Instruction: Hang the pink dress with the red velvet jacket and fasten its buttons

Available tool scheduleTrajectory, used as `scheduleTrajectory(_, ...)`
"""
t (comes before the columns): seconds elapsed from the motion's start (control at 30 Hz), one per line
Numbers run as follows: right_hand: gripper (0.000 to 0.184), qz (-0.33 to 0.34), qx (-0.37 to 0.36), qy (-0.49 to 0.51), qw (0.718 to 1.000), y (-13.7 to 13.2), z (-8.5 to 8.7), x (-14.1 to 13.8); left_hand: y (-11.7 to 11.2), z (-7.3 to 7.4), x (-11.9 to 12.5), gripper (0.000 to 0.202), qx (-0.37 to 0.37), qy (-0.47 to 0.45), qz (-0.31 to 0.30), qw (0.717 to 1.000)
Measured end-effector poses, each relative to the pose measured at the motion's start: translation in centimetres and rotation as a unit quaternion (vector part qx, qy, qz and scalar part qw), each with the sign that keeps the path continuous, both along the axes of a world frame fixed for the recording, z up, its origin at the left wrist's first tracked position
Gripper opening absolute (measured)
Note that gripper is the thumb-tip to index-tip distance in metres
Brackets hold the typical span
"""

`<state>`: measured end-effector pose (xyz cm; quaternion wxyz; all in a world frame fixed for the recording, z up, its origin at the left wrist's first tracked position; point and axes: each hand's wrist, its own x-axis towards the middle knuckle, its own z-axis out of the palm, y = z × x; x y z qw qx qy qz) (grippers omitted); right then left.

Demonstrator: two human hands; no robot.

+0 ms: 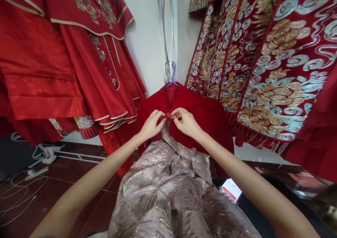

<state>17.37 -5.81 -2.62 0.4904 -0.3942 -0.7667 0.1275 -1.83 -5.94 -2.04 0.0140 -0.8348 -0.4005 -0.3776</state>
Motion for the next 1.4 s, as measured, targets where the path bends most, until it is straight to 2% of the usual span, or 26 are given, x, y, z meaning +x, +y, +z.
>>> scheduleTrajectory(0.07,0.013,-0.009,-0.001,-0.007,1.0,-0.2,0.2,0.1,0.2,0.0,-0.1,0.008,-0.008,-0.037,0.011,0.999)
scheduleTrajectory(0.17,0.015,-0.014,0.006,-0.016,1.0,-0.5,0.6,-0.1,0.7,0.2,0.0,0.007,-0.075,-0.097,0.021,0.992)
scheduleTrajectory(0.23,0.017,-0.015,0.011,-0.023,1.0,-0.7,0.7,-0.2,1.1,0.4,0.0,0.009,-0.106,-0.137,0.001,0.985)
scheduleTrajectory(0.33,0.018,-0.014,0.011,-0.026,1.0,-0.8,0.6,-0.3,1.5,0.3,-0.2,0.019,-0.113,-0.167,-0.059,0.978)
scheduleTrajectory(0.43,0.019,-0.006,0.016,-0.021,1.0,-0.6,0.4,-0.3,1.3,0.3,-0.4,0.024,-0.091,-0.142,-0.09,0.982)
scheduleTrajectory(0.73,0.019,-0.002,0.033,-0.007,0.999,-0.6,0.4,-0.4,0.7,1.6,0.1,0.03,-0.079,-0.009,-0.032,0.996)
scheduleTrajectory(1.0,0.019,0.007,0.033,0.004,0.999,-0.7,0.4,-0.6,0.6,1.8,0.7,0.025,-0.065,0.014,-0.01,0.998)
scheduleTrajectory(1.23,0.019,0.001,0.042,-0.003,0.999,-1.1,0.6,-0.8,0.6,1.7,1.0,0.023,-0.067,0.013,-0.02,0.997)
scheduleTrajectory(1.4,0.018,-0.004,0.044,-0.005,0.999,-1.5,0.8,-0.9,0.5,1.6,1.0,0.02,-0.072,0.011,0.001,0.997)
